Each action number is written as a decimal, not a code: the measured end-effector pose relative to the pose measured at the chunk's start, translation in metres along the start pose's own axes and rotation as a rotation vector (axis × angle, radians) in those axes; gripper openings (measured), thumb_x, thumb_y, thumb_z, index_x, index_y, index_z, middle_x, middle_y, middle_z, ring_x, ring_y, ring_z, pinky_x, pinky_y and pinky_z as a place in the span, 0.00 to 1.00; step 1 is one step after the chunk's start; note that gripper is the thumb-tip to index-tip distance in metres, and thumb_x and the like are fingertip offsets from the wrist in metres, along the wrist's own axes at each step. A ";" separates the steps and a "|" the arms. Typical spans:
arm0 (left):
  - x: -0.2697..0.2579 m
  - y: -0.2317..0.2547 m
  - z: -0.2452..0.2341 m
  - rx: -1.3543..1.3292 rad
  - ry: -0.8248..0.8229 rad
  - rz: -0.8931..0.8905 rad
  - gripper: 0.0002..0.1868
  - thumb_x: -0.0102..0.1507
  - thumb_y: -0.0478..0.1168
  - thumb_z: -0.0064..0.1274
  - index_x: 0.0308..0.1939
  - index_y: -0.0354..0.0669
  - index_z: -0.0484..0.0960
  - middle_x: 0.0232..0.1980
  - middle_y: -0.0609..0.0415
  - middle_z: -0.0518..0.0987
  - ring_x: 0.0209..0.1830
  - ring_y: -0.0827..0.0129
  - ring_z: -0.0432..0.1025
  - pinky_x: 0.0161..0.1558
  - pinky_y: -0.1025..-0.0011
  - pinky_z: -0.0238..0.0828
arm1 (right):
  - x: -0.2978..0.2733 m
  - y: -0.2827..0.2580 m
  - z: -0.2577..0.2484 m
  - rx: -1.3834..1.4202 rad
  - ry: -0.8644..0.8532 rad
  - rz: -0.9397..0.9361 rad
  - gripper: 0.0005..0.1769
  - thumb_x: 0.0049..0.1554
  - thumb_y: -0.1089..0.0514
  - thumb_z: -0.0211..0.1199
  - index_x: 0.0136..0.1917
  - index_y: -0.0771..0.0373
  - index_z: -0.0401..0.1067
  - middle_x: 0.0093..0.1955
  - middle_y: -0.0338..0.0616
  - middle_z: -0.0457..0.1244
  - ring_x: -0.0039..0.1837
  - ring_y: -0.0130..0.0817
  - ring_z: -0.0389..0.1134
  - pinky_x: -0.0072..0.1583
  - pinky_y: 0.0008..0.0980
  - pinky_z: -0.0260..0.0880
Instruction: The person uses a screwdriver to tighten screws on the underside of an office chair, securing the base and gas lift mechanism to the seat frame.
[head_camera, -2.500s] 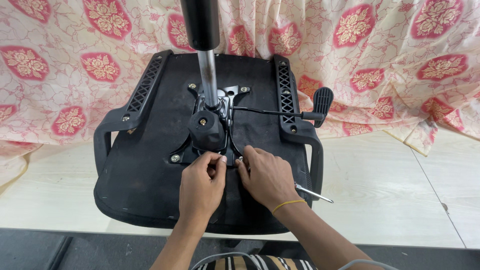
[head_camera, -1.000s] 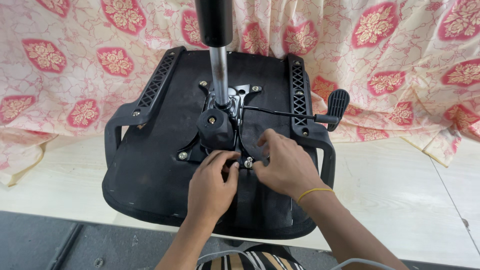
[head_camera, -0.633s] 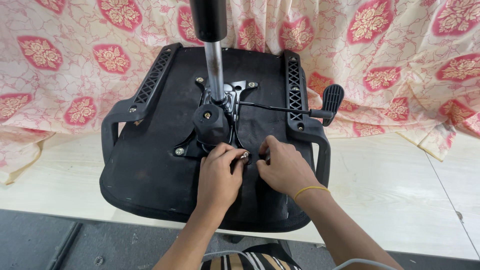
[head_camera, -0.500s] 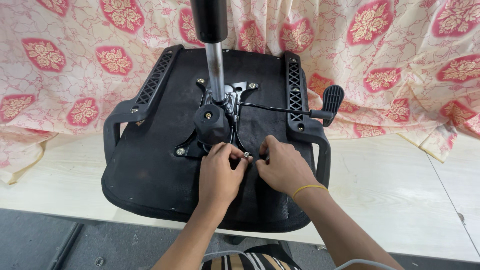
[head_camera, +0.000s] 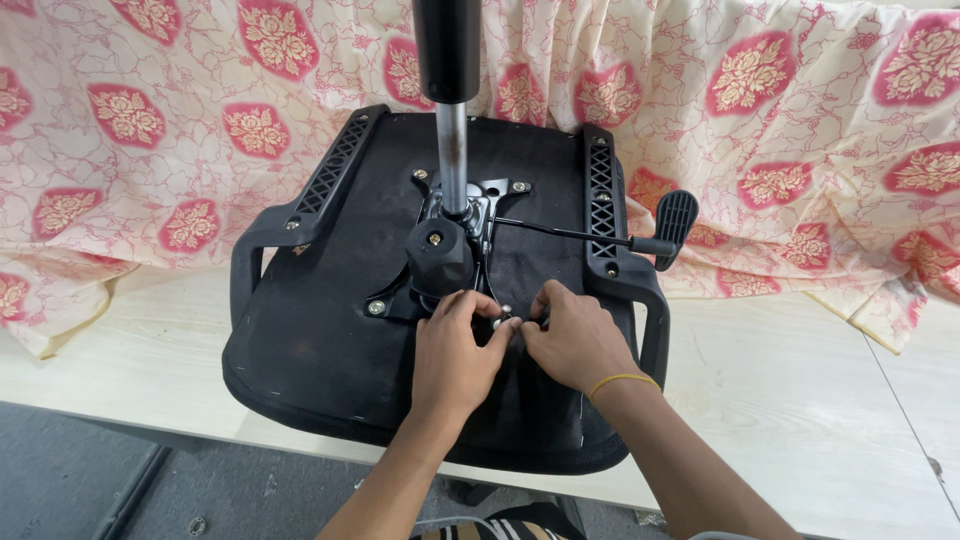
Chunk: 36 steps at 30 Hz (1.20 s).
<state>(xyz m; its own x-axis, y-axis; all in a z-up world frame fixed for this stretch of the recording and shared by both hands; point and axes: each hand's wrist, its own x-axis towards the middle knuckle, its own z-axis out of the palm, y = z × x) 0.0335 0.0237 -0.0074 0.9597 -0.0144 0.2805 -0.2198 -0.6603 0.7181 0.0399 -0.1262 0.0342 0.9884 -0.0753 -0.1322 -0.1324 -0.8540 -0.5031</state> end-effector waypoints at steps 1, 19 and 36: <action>-0.001 -0.001 -0.001 -0.001 -0.014 0.020 0.10 0.60 0.46 0.61 0.41 0.47 0.86 0.44 0.63 0.81 0.44 0.69 0.76 0.54 0.63 0.63 | 0.000 0.000 0.001 0.004 0.011 -0.015 0.15 0.52 0.51 0.64 0.49 0.61 0.74 0.46 0.53 0.72 0.53 0.52 0.74 0.58 0.44 0.73; -0.009 -0.005 -0.009 0.031 -0.090 0.152 0.07 0.60 0.38 0.59 0.42 0.48 0.88 0.43 0.62 0.83 0.45 0.70 0.78 0.55 0.64 0.65 | -0.004 0.005 0.008 0.007 0.054 -0.033 0.15 0.51 0.52 0.64 0.50 0.60 0.72 0.46 0.53 0.72 0.54 0.53 0.73 0.59 0.46 0.72; -0.014 0.008 -0.017 -0.228 -0.017 -0.016 0.09 0.61 0.30 0.56 0.43 0.42 0.85 0.45 0.57 0.82 0.41 0.72 0.82 0.44 0.75 0.80 | -0.020 -0.006 -0.010 0.272 0.007 -0.302 0.12 0.56 0.52 0.65 0.49 0.60 0.81 0.45 0.42 0.75 0.48 0.33 0.76 0.53 0.33 0.72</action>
<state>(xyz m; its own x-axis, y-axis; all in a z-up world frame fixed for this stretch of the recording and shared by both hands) 0.0156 0.0312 0.0055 0.9658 -0.0190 0.2587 -0.2366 -0.4734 0.8485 0.0213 -0.1247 0.0481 0.9862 0.1537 0.0610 0.1495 -0.6708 -0.7264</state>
